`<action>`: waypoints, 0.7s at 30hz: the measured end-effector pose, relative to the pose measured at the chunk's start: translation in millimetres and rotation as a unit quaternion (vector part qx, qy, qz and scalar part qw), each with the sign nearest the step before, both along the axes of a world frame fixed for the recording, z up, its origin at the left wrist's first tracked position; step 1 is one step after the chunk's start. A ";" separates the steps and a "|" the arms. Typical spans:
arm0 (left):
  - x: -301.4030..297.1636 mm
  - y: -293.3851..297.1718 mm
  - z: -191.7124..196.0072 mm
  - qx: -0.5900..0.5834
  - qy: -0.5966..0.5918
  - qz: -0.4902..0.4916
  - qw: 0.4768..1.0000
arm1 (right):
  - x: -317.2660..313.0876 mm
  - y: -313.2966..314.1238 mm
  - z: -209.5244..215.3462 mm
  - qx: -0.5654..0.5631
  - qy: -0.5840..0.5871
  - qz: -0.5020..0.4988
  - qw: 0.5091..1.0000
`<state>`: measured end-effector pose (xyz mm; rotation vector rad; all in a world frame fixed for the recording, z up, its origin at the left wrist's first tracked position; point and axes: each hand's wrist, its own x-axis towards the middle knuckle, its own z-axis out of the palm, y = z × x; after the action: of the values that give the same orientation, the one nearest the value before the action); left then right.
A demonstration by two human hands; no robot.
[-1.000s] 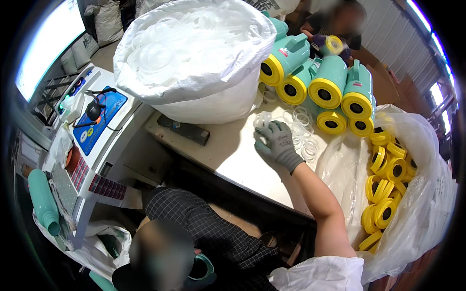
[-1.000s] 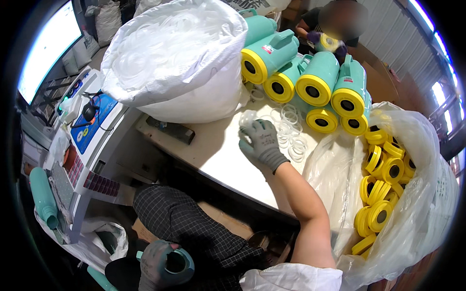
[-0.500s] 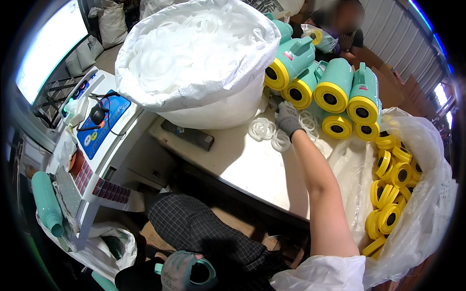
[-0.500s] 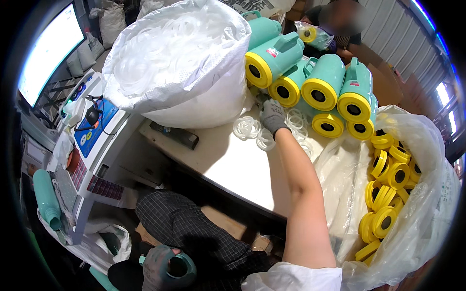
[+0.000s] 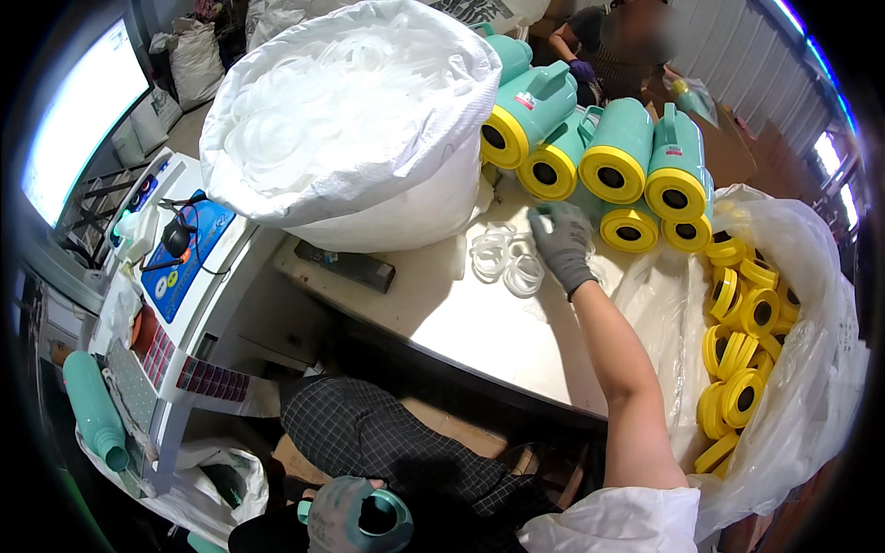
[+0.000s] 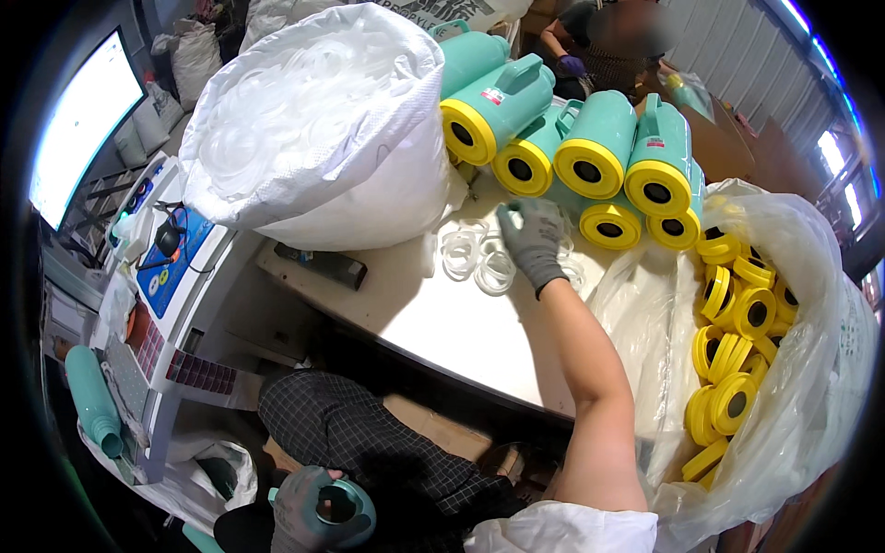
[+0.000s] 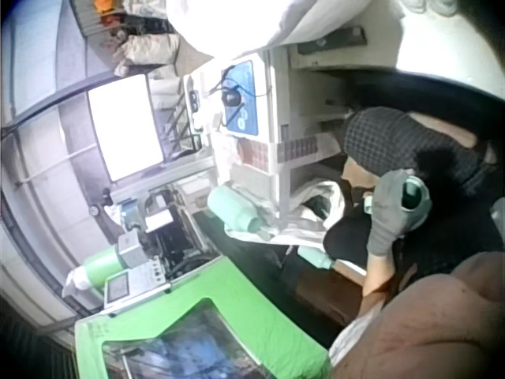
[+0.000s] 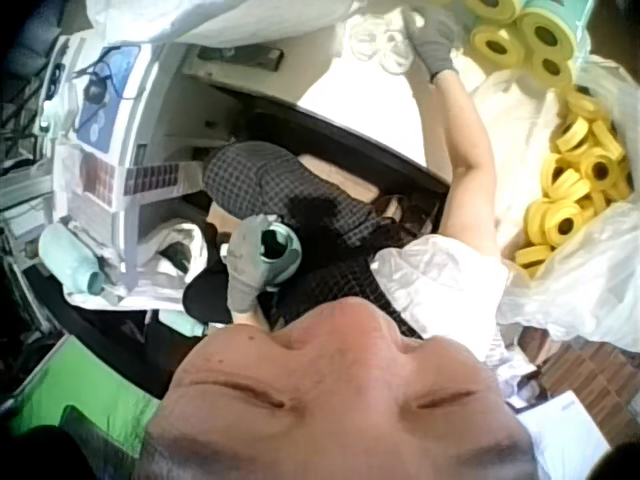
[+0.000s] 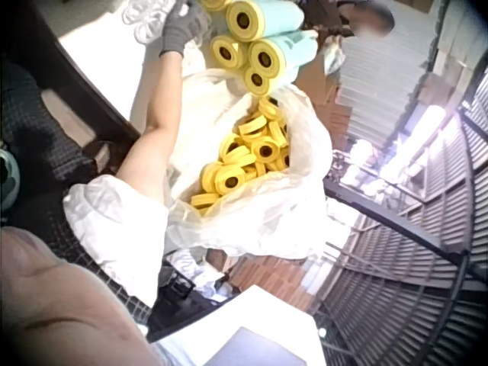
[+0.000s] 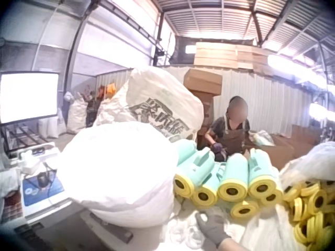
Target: The person sits on the floor and assembles teal-colored kettles by hand. They pick up a kettle body, insert a small internal component, and then screw a yellow lid onto the top. The completed units are placed on a nearby table.
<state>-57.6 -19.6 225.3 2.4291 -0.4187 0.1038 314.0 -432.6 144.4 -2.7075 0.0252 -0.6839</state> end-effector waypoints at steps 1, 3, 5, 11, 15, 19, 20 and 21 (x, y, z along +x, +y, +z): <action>-0.8 1.3 -1.1 0.006 0.006 0.001 1.000 | 0.6 -13.6 -2.6 -0.058 -0.005 -0.061 0.996; -0.6 -1.5 2.0 0.004 0.011 0.008 1.000 | 2.2 -32.2 -6.9 -0.154 0.052 -0.155 0.974; -1.8 -3.1 2.7 0.002 0.010 0.015 1.000 | 11.2 -38.6 -1.6 -0.076 0.154 -0.117 0.978; -0.2 -7.1 7.7 0.030 0.029 0.031 0.999 | 33.7 -53.6 -7.7 0.034 0.248 -0.014 0.968; -0.3 -8.1 3.5 0.015 0.024 0.033 0.999 | 16.6 -37.2 -6.7 -0.029 0.240 -0.020 0.970; 3.6 -10.8 6.3 0.007 0.015 0.022 1.000 | -6.2 -42.9 -26.7 -0.114 0.131 0.028 0.984; 4.7 -12.7 7.3 -0.004 0.008 0.024 1.000 | -10.7 -43.7 -31.4 -0.090 0.118 0.063 0.987; 5.7 -15.4 9.2 -0.012 0.000 0.028 1.000 | -14.3 -36.9 -32.8 -0.064 0.104 0.100 0.987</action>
<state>-51.9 -35.1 234.6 2.4169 -0.3480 0.1333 299.7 -469.6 111.6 -2.8422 -0.2436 -0.3542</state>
